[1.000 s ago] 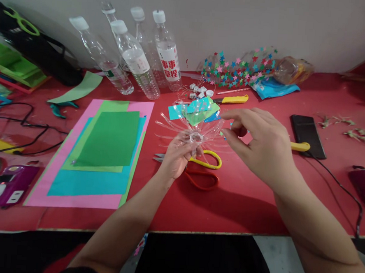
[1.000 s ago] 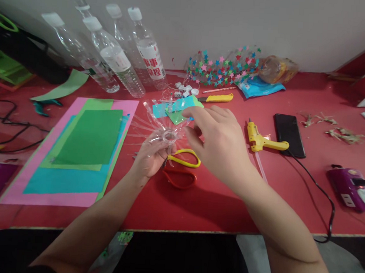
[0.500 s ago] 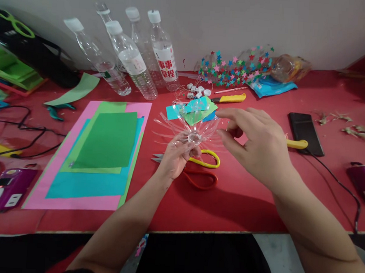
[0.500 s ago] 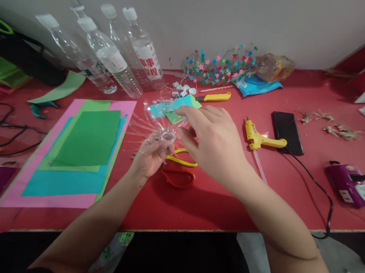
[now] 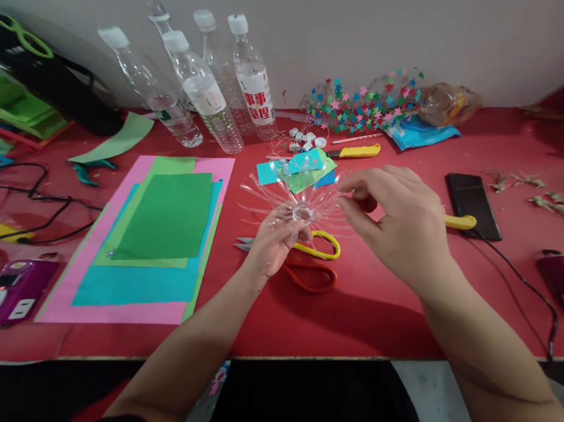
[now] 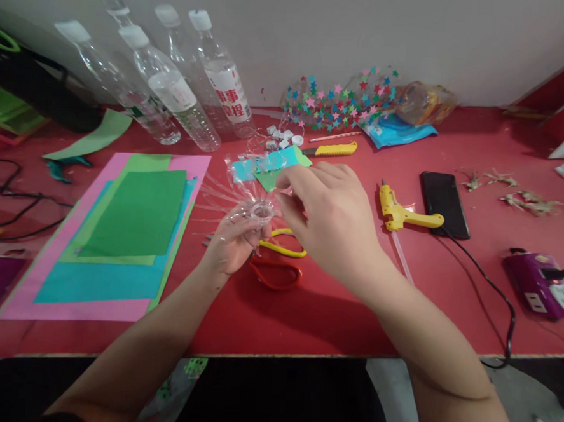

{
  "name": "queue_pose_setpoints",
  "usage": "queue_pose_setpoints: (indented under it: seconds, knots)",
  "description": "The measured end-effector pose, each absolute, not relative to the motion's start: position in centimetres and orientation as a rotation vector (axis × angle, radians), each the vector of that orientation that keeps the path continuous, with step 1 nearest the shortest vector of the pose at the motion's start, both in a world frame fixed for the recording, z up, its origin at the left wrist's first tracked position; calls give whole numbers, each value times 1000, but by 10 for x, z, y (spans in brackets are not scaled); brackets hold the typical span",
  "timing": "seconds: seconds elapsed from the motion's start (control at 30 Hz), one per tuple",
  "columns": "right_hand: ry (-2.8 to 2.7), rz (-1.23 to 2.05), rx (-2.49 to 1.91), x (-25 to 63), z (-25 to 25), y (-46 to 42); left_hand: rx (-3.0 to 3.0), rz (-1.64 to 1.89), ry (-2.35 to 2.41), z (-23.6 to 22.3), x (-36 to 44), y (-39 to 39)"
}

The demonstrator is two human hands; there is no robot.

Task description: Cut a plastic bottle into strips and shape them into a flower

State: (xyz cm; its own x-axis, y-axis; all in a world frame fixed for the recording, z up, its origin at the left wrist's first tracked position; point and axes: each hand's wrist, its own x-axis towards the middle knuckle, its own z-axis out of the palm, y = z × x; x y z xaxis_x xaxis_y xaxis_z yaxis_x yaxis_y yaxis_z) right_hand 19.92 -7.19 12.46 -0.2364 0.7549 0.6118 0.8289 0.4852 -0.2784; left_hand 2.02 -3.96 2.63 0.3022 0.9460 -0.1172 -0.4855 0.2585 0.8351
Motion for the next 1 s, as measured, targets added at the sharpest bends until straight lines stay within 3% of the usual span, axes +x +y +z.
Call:
queue_pose_setpoints:
  seconds: [0.23,0.57,1.0]
  knots:
    - [-2079,-113,-1179,197,128,-73,795,1100,691,23,19,-39]
    - [-2103,347,-1158,190,123,-76,737,1133,674,22,18,-37]
    - [-2191,116,-1120,180,105,-71,683,1118,644,32,21,-39]
